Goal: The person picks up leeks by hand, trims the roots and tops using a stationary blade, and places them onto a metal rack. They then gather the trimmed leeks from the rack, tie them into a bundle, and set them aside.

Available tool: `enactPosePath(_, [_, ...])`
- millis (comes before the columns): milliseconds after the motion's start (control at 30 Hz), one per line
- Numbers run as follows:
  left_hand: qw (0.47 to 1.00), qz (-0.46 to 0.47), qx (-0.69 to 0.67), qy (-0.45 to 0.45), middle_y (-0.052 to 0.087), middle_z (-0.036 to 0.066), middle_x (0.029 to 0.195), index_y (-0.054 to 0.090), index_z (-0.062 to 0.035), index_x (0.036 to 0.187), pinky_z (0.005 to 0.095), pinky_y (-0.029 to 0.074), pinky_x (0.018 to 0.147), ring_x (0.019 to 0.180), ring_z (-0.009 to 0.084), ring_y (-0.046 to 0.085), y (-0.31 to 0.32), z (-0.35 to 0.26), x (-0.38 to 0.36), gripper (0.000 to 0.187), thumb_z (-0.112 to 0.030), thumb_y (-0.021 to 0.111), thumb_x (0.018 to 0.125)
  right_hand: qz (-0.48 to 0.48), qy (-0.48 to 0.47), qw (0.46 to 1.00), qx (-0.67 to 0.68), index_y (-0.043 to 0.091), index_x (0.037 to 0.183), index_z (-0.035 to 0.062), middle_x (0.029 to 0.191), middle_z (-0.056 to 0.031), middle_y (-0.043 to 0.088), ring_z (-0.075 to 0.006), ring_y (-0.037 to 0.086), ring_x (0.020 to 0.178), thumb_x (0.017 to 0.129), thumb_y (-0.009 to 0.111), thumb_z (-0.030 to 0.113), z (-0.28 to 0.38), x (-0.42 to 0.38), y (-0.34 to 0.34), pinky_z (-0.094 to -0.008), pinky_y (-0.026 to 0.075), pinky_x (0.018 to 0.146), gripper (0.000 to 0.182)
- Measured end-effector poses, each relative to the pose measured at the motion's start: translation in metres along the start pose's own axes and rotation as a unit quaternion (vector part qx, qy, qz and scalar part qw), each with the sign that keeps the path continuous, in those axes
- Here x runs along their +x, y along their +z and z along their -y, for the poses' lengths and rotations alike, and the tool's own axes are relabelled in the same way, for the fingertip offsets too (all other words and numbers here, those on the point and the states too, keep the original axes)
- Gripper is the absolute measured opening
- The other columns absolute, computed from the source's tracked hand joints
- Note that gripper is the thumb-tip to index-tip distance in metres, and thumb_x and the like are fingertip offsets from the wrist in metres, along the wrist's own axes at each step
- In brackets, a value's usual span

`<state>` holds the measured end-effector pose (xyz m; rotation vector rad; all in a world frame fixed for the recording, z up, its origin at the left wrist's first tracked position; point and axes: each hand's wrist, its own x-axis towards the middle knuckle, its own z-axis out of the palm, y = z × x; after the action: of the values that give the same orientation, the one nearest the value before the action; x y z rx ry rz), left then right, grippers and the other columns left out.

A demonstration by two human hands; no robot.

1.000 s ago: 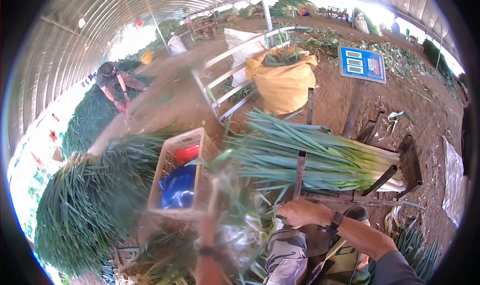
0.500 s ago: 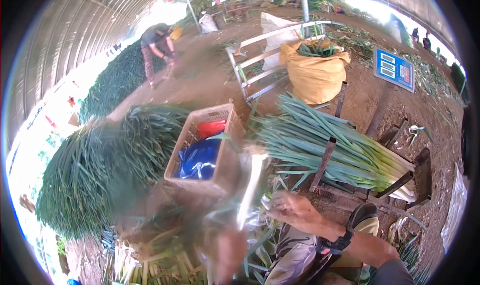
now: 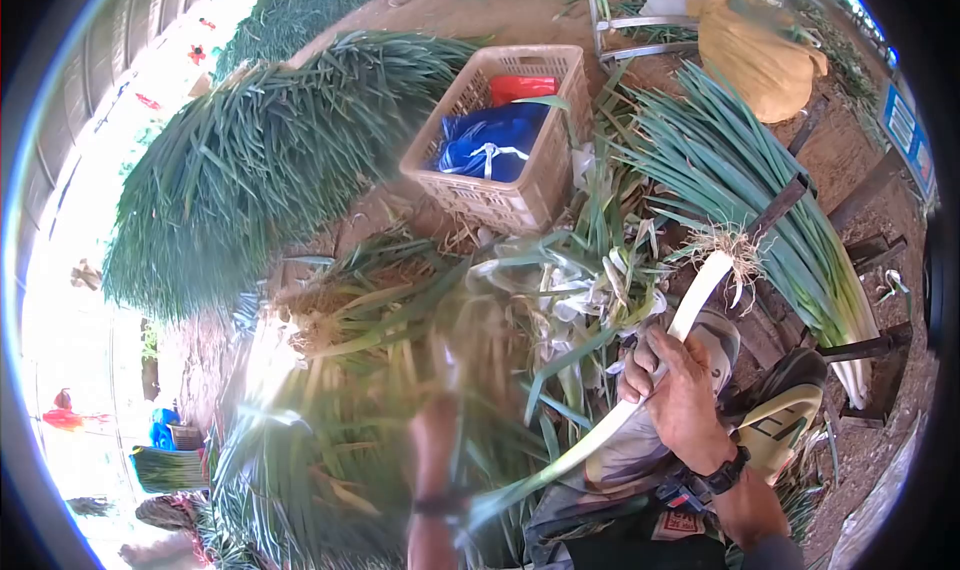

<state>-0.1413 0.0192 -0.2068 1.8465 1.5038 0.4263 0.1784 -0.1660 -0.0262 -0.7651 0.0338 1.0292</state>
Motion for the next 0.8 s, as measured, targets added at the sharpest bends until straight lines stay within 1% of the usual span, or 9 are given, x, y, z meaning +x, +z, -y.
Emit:
enactPosePath(33, [0.972,-0.004,0.229,0.052,0.073,0.015,0.081,0.073,-0.0096,0.091,0.0472,0.056,0.061,0.069,0.0357,0.072,-0.012,0.001,0.006,0.021,-0.026,0.06,0.096,0.008,0.0,1.0,-0.01,0.061,0.102,0.0036,0.075,-0.0027,0.049,-0.0171,0.049,0.059,0.101,0.063,0.019,-0.003,0.0,0.0,-0.0347,0.042,0.056,0.015])
enactPosePath(67, [0.967,0.028,0.241,-0.072,0.072,0.024,0.099,0.072,-0.0062,0.108,0.0497,0.055,0.084,0.092,0.0437,0.07,-0.004,0.047,0.017,0.034,-0.031,0.068,0.086,0.009,0.014,1.0,-0.019,0.061,0.101,0.0037,0.074,-0.0027,0.049,-0.0169,0.049,0.058,0.101,0.063,0.018,-0.005,0.0,-0.002,-0.0346,0.042,0.055,0.015])
enactPosePath(167, [0.948,0.106,0.282,-0.104,0.072,0.025,0.099,0.071,-0.004,0.103,0.0502,0.055,0.084,0.097,0.0434,0.069,0.011,0.123,0.012,0.033,-0.032,0.068,0.086,0.004,0.043,0.999,-0.031,0.061,0.099,0.0038,0.074,-0.0029,0.049,-0.0162,0.048,0.056,0.099,0.065,0.017,-0.011,-0.001,-0.007,-0.0343,0.042,0.053,0.014])
enactPosePath(300, [0.949,0.105,0.268,-0.13,0.072,0.025,0.1,0.071,-0.0022,0.104,0.0501,0.054,0.086,0.101,0.0427,0.069,0.037,0.157,-0.001,0.042,-0.037,0.073,0.081,-0.024,0.058,0.997,-0.042,0.059,0.094,0.0058,0.071,-0.0012,0.047,-0.0154,0.048,0.056,0.099,0.065,0.019,-0.016,-0.003,-0.005,-0.0335,0.041,0.053,0.016])
enactPosePath(400, [0.944,0.121,0.281,-0.121,0.073,0.021,0.099,0.071,-0.0038,0.1,0.0494,0.054,0.086,0.098,0.0413,0.069,0.034,0.127,-0.012,0.043,-0.039,0.078,0.077,-0.034,0.069,0.995,-0.066,0.059,0.094,0.0064,0.07,-0.0022,0.049,-0.0168,0.05,0.057,0.099,0.066,0.022,-0.025,-0.004,-0.004,-0.0341,0.044,0.055,0.017])
enactPosePath(500, [0.965,0.042,0.26,-0.022,0.073,0.019,0.098,0.072,-0.0064,0.098,0.0483,0.054,0.084,0.095,0.0393,0.069,0.046,0.138,-0.023,0.035,-0.034,0.078,0.077,-0.029,0.042,0.984,-0.171,0.061,0.097,0.0055,0.073,-0.006,0.055,-0.0199,0.055,0.059,0.098,0.067,0.021,-0.036,-0.005,-0.002,-0.0363,0.047,0.057,0.016])
enactPosePath(633, [0.983,0.022,0.181,-0.02,0.07,0.016,0.095,0.072,-0.0065,0.097,0.048,0.053,0.08,0.09,0.0376,0.068,0.031,0.072,-0.02,0.03,-0.028,0.077,0.077,-0.028,0.087,0.986,-0.141,0.063,0.101,0.0039,0.078,-0.01,0.062,-0.0236,0.063,0.063,0.096,0.069,0.018,-0.049,-0.004,-0.01,-0.0392,0.053,0.059,0.016])
enactPosePath(667, [0.985,0.013,0.17,0.0,0.07,0.015,0.095,0.072,-0.0055,0.097,0.0466,0.053,0.08,0.088,0.0364,0.068,0.029,0.056,-0.014,0.03,-0.027,0.077,0.076,-0.024,0.092,0.986,-0.136,0.063,0.101,0.0029,0.081,-0.0121,0.066,-0.0254,0.068,0.067,0.096,0.07,0.017,-0.055,-0.003,-0.014,-0.0413,0.059,0.063,0.017])
enactPosePath(800, [0.989,-0.009,0.079,0.127,0.067,0.014,0.091,0.071,-0.0022,0.095,0.0402,0.054,0.078,0.082,0.0304,0.066,0.024,-0.014,0.005,0.03,-0.021,0.08,0.074,0.029,0.107,0.976,-0.19,0.063,0.102,-0.0012,0.086,-0.0149,0.07,-0.0297,0.073,0.075,0.095,0.071,0.017,-0.069,-0.001,-0.008,-0.0427,0.063,0.071,0.021])
